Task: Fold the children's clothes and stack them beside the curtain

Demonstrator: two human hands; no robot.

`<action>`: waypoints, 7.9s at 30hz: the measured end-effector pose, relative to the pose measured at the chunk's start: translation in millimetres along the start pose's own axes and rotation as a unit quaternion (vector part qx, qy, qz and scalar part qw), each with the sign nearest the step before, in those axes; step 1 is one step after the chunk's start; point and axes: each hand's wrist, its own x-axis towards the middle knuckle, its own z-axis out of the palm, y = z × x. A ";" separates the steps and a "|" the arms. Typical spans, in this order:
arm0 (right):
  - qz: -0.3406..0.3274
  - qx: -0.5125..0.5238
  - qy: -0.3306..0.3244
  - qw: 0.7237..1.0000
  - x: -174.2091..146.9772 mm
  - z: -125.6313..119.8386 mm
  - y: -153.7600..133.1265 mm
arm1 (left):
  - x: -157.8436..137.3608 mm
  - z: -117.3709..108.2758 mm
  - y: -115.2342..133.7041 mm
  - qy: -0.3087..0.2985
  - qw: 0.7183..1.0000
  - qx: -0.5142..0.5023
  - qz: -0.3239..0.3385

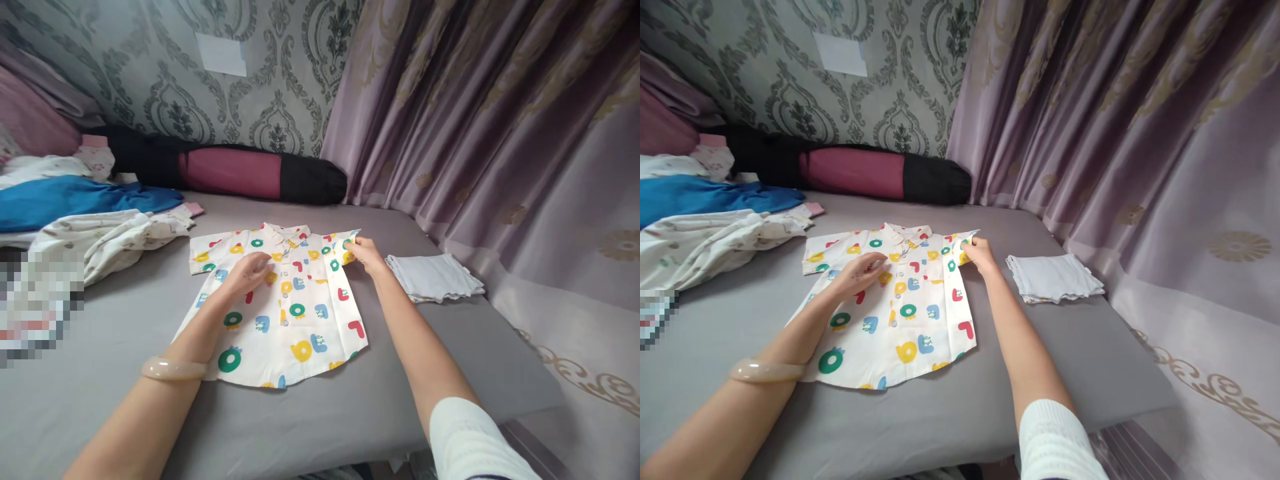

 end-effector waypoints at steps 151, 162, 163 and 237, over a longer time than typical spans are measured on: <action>-0.268 -0.485 -0.060 0.831 -74.5 146.9 -28.4 | -17.0 10.9 0.3 -0.019 0.991 0.089 0.101; -0.247 -0.449 -0.044 0.858 -79.3 140.1 -27.6 | -15.9 13.7 -3.8 -0.012 0.990 0.093 0.103; -0.245 -0.447 -0.040 0.859 -80.0 139.1 -26.7 | -15.7 13.9 -4.2 -0.012 0.990 0.092 0.105; -0.161 -0.421 -0.058 0.891 -16.1 144.2 0.2 | -15.6 10.2 -2.9 -0.007 0.992 0.076 0.101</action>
